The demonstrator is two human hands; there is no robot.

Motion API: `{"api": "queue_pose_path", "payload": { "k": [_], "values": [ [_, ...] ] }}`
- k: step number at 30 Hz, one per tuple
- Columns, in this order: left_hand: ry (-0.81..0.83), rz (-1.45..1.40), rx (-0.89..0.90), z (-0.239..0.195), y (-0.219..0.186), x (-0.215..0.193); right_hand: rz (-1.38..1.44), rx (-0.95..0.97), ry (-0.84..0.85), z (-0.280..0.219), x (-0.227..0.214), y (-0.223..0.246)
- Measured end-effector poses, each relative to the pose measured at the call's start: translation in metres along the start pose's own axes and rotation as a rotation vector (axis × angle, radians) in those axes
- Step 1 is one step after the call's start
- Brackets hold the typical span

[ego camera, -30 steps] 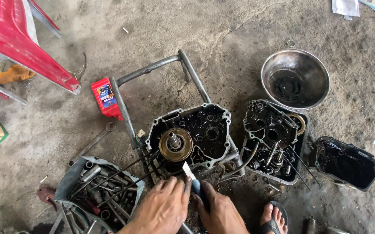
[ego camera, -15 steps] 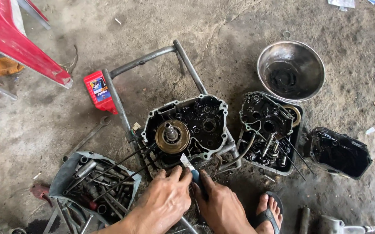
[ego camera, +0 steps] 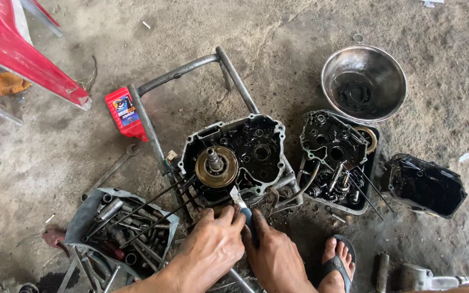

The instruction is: The person uses a screwdriver to scrape and clean the mating surface of a disassembled engine casing. The person holds the casing steady with one hand while scraping with the other, working around the internal gears and shafts.

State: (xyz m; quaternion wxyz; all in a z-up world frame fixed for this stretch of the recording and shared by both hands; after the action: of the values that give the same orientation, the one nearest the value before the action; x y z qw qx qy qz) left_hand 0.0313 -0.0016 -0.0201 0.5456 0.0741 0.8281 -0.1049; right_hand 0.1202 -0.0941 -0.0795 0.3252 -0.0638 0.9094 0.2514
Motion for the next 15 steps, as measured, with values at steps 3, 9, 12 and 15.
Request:
{"api": "queue_pose_path", "payload": {
  "k": [3, 9, 12, 15],
  "values": [
    [0.015, -0.024, 0.017, 0.000, 0.001, 0.001, 0.029, -0.025, -0.048, -0.001, 0.004, -0.002],
    [-0.081, 0.028, 0.022, -0.006, 0.005, -0.003, 0.057, -0.052, -0.071, 0.006, -0.001, -0.002],
    [-0.186, 0.145, 0.051, -0.002, 0.006, 0.023, -0.002, -0.069, 0.074, 0.014, -0.026, 0.011],
    [-0.089, 0.065, 0.048, -0.003, 0.005, 0.013, 0.002, -0.192, 0.146, 0.021, -0.032, 0.009]
  ]
}}
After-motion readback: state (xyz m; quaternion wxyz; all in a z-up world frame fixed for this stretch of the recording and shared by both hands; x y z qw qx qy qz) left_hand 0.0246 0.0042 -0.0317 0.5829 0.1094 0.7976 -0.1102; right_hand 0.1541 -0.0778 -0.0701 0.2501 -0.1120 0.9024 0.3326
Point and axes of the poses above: each hand's wrist, its own z-axis towards the middle knuckle, its own x-axis out of the palm, y = z × x, the point moved 4 cm from there along z, towards the middle knuckle, and after that the axes turned 13 degrees about x, right-handed, at the moved point
